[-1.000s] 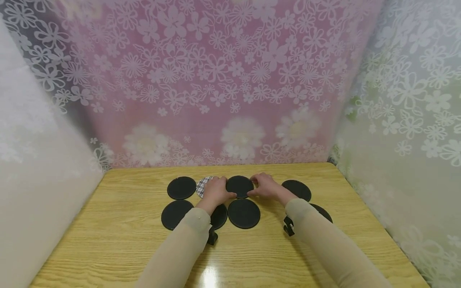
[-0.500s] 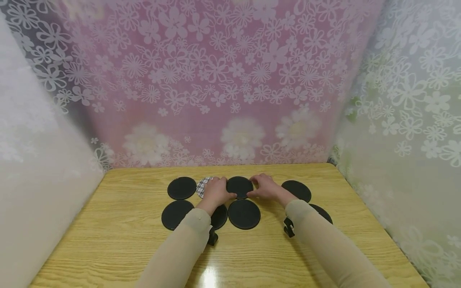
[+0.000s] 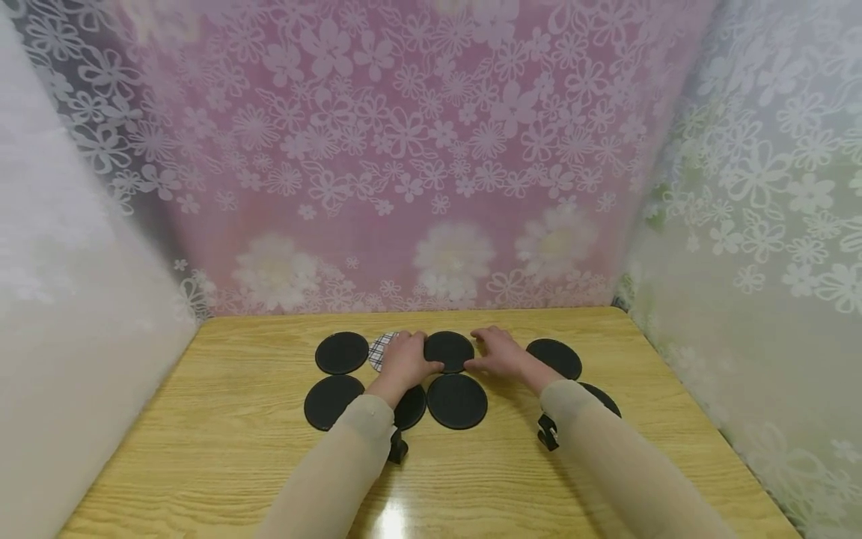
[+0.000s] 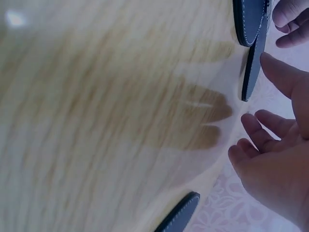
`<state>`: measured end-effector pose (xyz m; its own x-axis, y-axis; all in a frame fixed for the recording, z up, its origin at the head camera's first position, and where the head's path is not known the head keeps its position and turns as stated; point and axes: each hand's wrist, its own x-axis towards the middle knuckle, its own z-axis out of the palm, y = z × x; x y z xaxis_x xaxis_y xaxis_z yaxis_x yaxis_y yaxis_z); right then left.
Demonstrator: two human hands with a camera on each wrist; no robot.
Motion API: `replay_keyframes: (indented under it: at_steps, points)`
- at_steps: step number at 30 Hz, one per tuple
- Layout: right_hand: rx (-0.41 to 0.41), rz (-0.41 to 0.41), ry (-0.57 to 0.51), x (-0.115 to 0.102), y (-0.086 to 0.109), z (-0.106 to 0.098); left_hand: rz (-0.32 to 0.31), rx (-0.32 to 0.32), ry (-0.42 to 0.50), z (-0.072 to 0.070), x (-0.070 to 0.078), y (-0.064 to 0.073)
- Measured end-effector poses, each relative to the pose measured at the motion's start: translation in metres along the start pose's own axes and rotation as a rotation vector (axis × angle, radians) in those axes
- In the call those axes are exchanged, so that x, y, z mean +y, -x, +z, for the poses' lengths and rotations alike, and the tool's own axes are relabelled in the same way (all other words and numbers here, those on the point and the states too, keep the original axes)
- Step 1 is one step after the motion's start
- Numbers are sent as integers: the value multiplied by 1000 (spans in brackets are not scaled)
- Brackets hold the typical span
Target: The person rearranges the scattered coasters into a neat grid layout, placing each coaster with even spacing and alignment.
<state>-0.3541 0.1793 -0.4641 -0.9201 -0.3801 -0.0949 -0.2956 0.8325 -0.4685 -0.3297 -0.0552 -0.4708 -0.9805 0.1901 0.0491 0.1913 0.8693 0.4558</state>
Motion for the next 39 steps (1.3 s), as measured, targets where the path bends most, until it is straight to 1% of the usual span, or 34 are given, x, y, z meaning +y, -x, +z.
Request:
replay_keyframes:
  at_steps: [4, 5, 11, 12, 17, 21, 24, 32, 39]
  points:
    - [43, 21, 35, 3, 13, -6, 27, 11, 17, -1, 4, 3]
    - [52, 32, 34, 4, 17, -7, 52, 26, 18, 6, -2, -1]
    - [88, 50, 63, 11, 43, -18, 68, 35, 49, 5, 10, 8]
    - [94, 50, 66, 12, 48, -20, 53, 27, 46, -2, 19, 14]
    - [127, 34, 81, 25, 78, -28, 87, 44, 18, 3, 32, 17]
    - [144, 19, 101, 37, 100, -32, 122, 33, 20, 6, 45, 24]
    - [151, 18, 104, 46, 118, -35, 150, 22, 4, 9, 56, 31]
    - [152, 38, 72, 71, 161, -45, 220, -9, -10, 25, 87, 44]
    - [151, 27, 92, 88, 188, -49, 242, -53, -19, 37, 113, 58]
